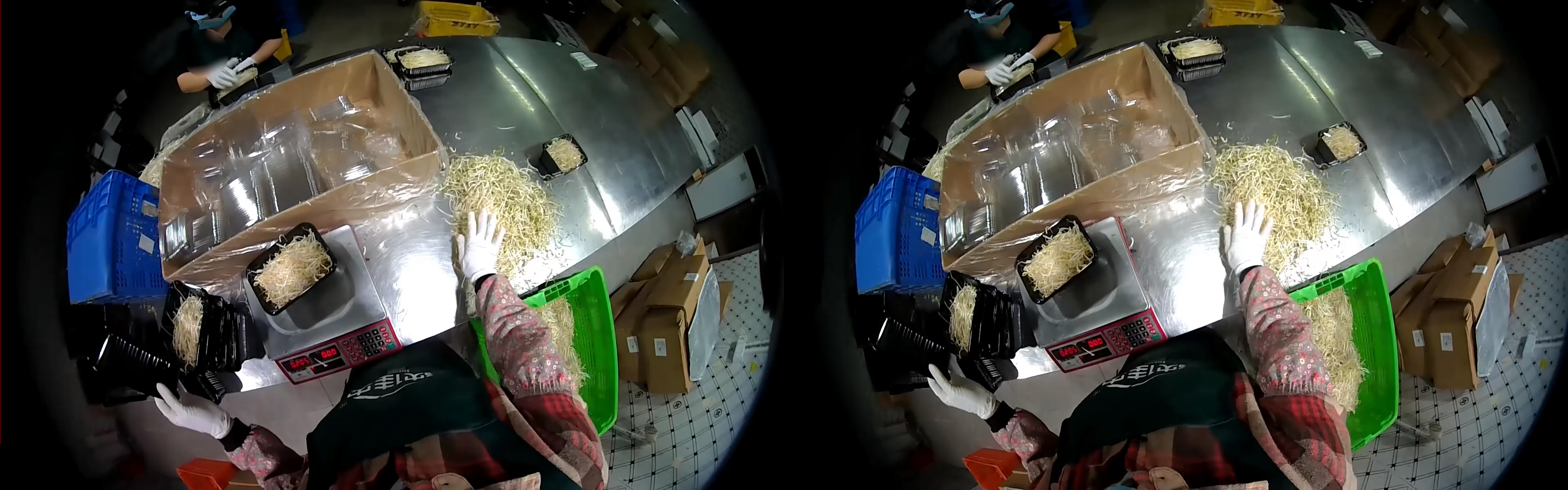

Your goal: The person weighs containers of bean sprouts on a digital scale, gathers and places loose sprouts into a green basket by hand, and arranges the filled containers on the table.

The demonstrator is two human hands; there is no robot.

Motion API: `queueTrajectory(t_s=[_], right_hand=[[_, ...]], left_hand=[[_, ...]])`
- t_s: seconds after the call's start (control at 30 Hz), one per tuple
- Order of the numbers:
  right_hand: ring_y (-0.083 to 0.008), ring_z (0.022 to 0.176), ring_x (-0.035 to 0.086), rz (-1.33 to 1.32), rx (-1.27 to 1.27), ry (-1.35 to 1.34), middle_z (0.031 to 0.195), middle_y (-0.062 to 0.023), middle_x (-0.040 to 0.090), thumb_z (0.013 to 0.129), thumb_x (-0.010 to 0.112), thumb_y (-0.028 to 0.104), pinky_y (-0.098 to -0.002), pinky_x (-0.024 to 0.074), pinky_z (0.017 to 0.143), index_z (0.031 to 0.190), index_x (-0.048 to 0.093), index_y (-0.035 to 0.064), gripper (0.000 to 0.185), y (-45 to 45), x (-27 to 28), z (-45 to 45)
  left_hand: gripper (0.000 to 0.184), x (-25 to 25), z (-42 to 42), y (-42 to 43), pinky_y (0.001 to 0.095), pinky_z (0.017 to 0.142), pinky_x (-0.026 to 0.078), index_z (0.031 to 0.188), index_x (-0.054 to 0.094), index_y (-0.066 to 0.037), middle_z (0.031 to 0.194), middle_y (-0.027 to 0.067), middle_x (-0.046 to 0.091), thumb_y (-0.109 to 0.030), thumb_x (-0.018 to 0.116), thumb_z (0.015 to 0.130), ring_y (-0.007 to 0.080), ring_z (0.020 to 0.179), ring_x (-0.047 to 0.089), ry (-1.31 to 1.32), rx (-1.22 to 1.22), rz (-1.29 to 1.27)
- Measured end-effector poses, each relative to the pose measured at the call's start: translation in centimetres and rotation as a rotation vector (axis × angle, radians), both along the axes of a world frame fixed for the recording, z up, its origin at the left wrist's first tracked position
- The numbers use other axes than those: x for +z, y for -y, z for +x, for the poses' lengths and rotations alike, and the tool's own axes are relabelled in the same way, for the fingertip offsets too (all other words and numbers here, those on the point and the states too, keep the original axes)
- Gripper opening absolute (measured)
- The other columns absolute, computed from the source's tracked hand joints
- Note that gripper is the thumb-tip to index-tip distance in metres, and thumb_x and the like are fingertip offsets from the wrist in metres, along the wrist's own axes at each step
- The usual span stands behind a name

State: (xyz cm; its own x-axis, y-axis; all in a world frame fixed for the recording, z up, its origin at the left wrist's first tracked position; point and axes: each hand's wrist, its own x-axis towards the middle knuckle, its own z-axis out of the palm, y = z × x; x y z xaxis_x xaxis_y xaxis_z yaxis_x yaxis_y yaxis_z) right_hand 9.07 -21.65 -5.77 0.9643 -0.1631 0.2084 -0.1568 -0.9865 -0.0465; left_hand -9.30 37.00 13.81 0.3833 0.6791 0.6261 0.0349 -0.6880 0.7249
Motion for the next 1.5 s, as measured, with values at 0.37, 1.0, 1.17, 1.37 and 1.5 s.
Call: queueTrajectory(t_s=[0.37, 1.0, 1.17, 1.37, 1.5], right_hand=[[-0.0351, 0.150, 0.023, 0.111, 0.604, -0.170, 0.161, -0.0076, 0.032, 0.097, 0.049, 0.040, -0.0646, 0.0118, 0.119, 0.149, 0.047, 0.0257, 0.054, -10.0, -4.3, 6.9], [-0.0401, 0.149, 0.022, -0.021, 0.647, -0.157, 0.160, -0.0125, 0.032, 0.091, 0.058, 0.046, -0.0648, 0.0161, 0.117, 0.148, 0.047, 0.0246, 0.062, 12.8, 5.5, 0.3], [-0.0404, 0.149, 0.025, 0.190, 0.727, -0.040, 0.159, -0.0160, 0.033, 0.091, 0.061, 0.044, -0.0596, 0.0191, 0.119, 0.147, 0.043, 0.0075, 0.069, -5.5, -1.7, 3.5], [-0.0283, 0.152, 0.020, 0.168, 0.789, -0.289, 0.163, -0.0043, 0.031, 0.097, 0.047, 0.051, -0.0568, 0.0086, 0.123, 0.158, 0.028, 0.0178, 0.072, -10.8, -5.0, 9.6], [-0.0393, 0.142, 0.035, 0.143, 0.227, 0.035, 0.151, -0.0182, 0.043, 0.094, 0.055, 0.039, -0.0584, 0.0171, 0.119, 0.145, 0.045, 0.0063, 0.062, -0.7, -6.0, 9.0]], left_hand=[[0.043, 1.8, 1.8, 9.8, 0.0322, 0.085, 0.051, 0.130, 0.062, -0.003, 0.124, 0.0189, 0.057, 0.007, 0.062, 0.089, 0.0251, 0.104, 0.061, 0.001, -0.139, 0.747], [0.022, -0.3, 12.6, 29.9, 0.0285, 0.093, 0.045, 0.113, 0.066, 0.004, 0.107, 0.0064, 0.069, -0.006, 0.058, 0.095, 0.0132, 0.098, 0.062, 0.003, -0.826, -0.561], [0.019, 0.9, 10.8, 30.4, 0.0273, 0.096, 0.041, 0.113, 0.064, 0.001, 0.109, 0.0040, 0.065, -0.007, 0.059, 0.097, 0.0119, 0.100, 0.058, 0.023, -0.695, -0.609], [0.022, 0.8, 9.0, 27.1, 0.0272, 0.095, 0.043, 0.116, 0.065, 0.001, 0.107, 0.0035, 0.068, -0.003, 0.061, 0.095, 0.0119, 0.099, 0.061, 0.057, -0.697, -0.609], [0.022, 0.9, 8.2, 24.3, 0.0252, 0.092, 0.046, 0.113, 0.066, 0.002, 0.103, 0.0038, 0.069, 0.002, 0.057, 0.094, 0.0094, 0.094, 0.062, 0.035, -0.594, -0.639]])
